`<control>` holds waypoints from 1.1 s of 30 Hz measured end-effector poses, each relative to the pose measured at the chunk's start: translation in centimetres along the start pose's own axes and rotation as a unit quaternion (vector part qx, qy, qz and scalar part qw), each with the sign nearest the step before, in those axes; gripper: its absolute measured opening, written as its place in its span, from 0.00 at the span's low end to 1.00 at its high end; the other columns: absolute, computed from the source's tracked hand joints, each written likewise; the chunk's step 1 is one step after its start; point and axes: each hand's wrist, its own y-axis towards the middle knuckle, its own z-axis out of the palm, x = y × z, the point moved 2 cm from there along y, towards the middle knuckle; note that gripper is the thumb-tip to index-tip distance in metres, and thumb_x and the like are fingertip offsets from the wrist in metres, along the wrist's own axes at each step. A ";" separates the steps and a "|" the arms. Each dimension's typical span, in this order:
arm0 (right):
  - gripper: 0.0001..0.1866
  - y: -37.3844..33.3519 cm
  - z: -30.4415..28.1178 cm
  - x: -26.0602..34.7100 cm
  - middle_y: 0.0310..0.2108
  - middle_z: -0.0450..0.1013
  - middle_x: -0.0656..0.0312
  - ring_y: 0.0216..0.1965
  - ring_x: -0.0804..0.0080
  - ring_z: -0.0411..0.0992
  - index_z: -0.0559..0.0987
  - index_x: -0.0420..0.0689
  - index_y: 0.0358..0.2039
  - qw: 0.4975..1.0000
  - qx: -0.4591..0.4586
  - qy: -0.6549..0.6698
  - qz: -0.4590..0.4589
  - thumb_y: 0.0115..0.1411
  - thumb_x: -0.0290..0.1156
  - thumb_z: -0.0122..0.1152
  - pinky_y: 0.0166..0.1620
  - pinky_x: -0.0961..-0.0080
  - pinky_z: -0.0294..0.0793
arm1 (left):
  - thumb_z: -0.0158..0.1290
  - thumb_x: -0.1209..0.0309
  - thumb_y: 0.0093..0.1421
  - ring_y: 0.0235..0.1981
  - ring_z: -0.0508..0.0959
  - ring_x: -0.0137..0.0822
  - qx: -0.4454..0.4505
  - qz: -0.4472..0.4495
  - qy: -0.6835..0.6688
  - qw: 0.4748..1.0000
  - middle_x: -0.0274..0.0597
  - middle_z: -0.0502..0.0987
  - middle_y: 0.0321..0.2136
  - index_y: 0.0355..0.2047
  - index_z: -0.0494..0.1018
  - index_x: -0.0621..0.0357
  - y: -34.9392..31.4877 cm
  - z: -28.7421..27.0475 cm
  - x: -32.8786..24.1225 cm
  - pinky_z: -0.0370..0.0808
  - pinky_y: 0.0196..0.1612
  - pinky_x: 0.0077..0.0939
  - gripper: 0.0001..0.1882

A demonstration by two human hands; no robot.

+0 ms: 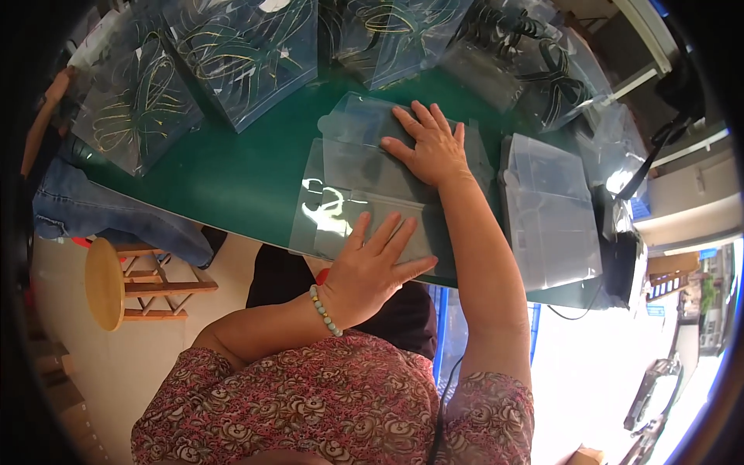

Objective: Folding and organizing plastic packaging sheets at a factory workstation.

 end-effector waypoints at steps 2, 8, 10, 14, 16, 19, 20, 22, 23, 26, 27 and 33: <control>0.41 0.9 -1.1 -0.1 0.76 0.54 0.64 0.78 0.57 0.46 0.68 0.67 0.71 0.998 0.059 0.017 0.018 0.61 0.70 0.56 0.74 0.34 0.43 | 0.68 0.60 0.51 0.66 0.69 0.51 0.032 -0.002 0.021 0.999 0.48 0.69 0.65 0.60 0.74 0.24 0.3 -0.2 0.0 0.62 0.67 0.62 0.33; 0.41 2.7 1.4 2.2 0.76 0.54 0.62 0.78 0.57 0.45 0.66 0.61 0.72 0.992 -0.048 -0.006 -0.113 0.63 0.68 0.54 0.76 0.41 0.42 | 0.76 0.56 0.39 0.68 0.67 0.55 0.076 -0.001 -0.008 0.997 0.52 0.67 0.66 0.60 0.74 0.27 0.8 -1.5 -0.2 0.62 0.67 0.65 0.44; 0.42 3.2 1.3 3.2 0.76 0.53 0.62 0.78 0.55 0.45 0.63 0.63 0.73 0.996 -0.011 0.019 -0.091 0.64 0.69 0.53 0.77 0.46 0.42 | 0.76 0.56 0.38 0.68 0.66 0.56 0.075 0.003 -0.003 0.997 0.53 0.67 0.66 0.60 0.74 0.27 0.7 -1.8 0.0 0.62 0.67 0.65 0.45; 0.41 3.4 1.0 3.9 0.77 0.52 0.60 0.78 0.52 0.44 0.63 0.65 0.73 0.998 0.019 0.019 -0.054 0.65 0.69 0.50 0.77 0.47 0.40 | 0.75 0.57 0.40 0.69 0.65 0.55 0.094 -0.001 0.010 0.995 0.53 0.66 0.67 0.60 0.74 0.31 -0.1 -2.6 0.0 0.61 0.68 0.62 0.43; 0.40 4.2 2.0 3.1 0.76 0.53 0.60 0.78 0.53 0.44 0.63 0.67 0.73 1.000 -0.002 0.024 -0.004 0.65 0.68 0.50 0.77 0.47 0.40 | 0.72 0.60 0.46 0.70 0.63 0.53 0.093 -0.022 0.015 0.995 0.52 0.64 0.68 0.60 0.75 0.42 -1.5 -2.5 0.0 0.58 0.70 0.58 0.39; 0.40 4.5 2.3 2.8 0.75 0.55 0.59 0.78 0.53 0.45 0.64 0.62 0.73 0.997 -0.029 0.049 0.058 0.65 0.67 0.51 0.76 0.45 0.40 | 0.71 0.62 0.49 0.64 0.71 0.56 0.002 -0.020 -0.042 0.999 0.54 0.71 0.63 0.58 0.75 0.51 -6.6 -2.5 -1.2 0.66 0.67 0.53 0.35; 0.42 4.4 2.4 3.0 0.75 0.56 0.59 0.77 0.53 0.47 0.64 0.57 0.72 0.994 -0.062 0.059 0.067 0.64 0.66 0.53 0.76 0.45 0.40 | 0.71 0.62 0.49 0.64 0.71 0.56 0.006 -0.020 -0.040 0.999 0.54 0.71 0.63 0.58 0.75 0.51 -9.2 -1.7 -1.2 0.66 0.67 0.53 0.35; 0.43 3.9 2.3 3.3 0.74 0.58 0.59 0.77 0.53 0.48 0.65 0.53 0.72 0.990 -0.095 0.074 0.073 0.63 0.65 0.55 0.76 0.45 0.39 | 0.62 0.52 0.63 0.55 0.80 0.52 0.025 -0.091 -0.330 0.939 0.55 0.79 0.54 0.59 0.74 0.59 -13.5 0.4 -0.5 0.75 0.60 0.47 0.31; 0.43 3.4 2.4 3.5 0.71 0.62 0.59 0.74 0.53 0.53 0.67 0.49 0.70 0.988 -0.118 0.063 0.071 0.62 0.65 0.56 0.75 0.45 0.43 | 0.62 0.52 0.63 0.55 0.80 0.52 0.027 -0.094 -0.328 0.939 0.55 0.79 0.54 0.59 0.74 0.59 -13.2 0.2 -0.7 0.75 0.60 0.47 0.31; 0.42 1.2 1.8 4.4 0.64 0.69 0.58 0.69 0.53 0.60 0.73 0.47 0.65 0.987 -0.139 0.063 0.056 0.60 0.65 0.59 0.72 0.49 0.50 | 0.51 0.49 0.72 0.47 0.84 0.45 0.069 -0.378 -0.543 0.746 0.50 0.83 0.48 0.57 0.74 0.60 -10.3 0.5 0.6 0.80 0.53 0.40 0.28; 0.41 0.1 1.2 4.9 0.60 0.72 0.58 0.66 0.54 0.63 0.76 0.47 0.62 0.986 -0.140 0.074 0.046 0.59 0.66 0.60 0.70 0.51 0.54 | 0.47 0.49 0.73 0.48 0.84 0.42 0.064 -0.404 -0.567 0.715 0.49 0.83 0.48 0.56 0.74 0.61 -9.6 0.5 0.8 0.80 0.53 0.40 0.27; 0.36 -5.3 -5.3 5.3 0.44 0.80 0.50 0.49 0.50 0.77 0.85 0.44 0.43 0.964 -0.193 0.152 0.101 0.63 0.68 0.55 0.52 0.56 0.75 | 0.45 0.58 0.76 0.47 0.84 0.40 -0.062 -0.452 -0.674 0.580 0.49 0.83 0.47 0.53 0.75 0.61 -12.9 -1.7 1.0 0.81 0.50 0.36 0.20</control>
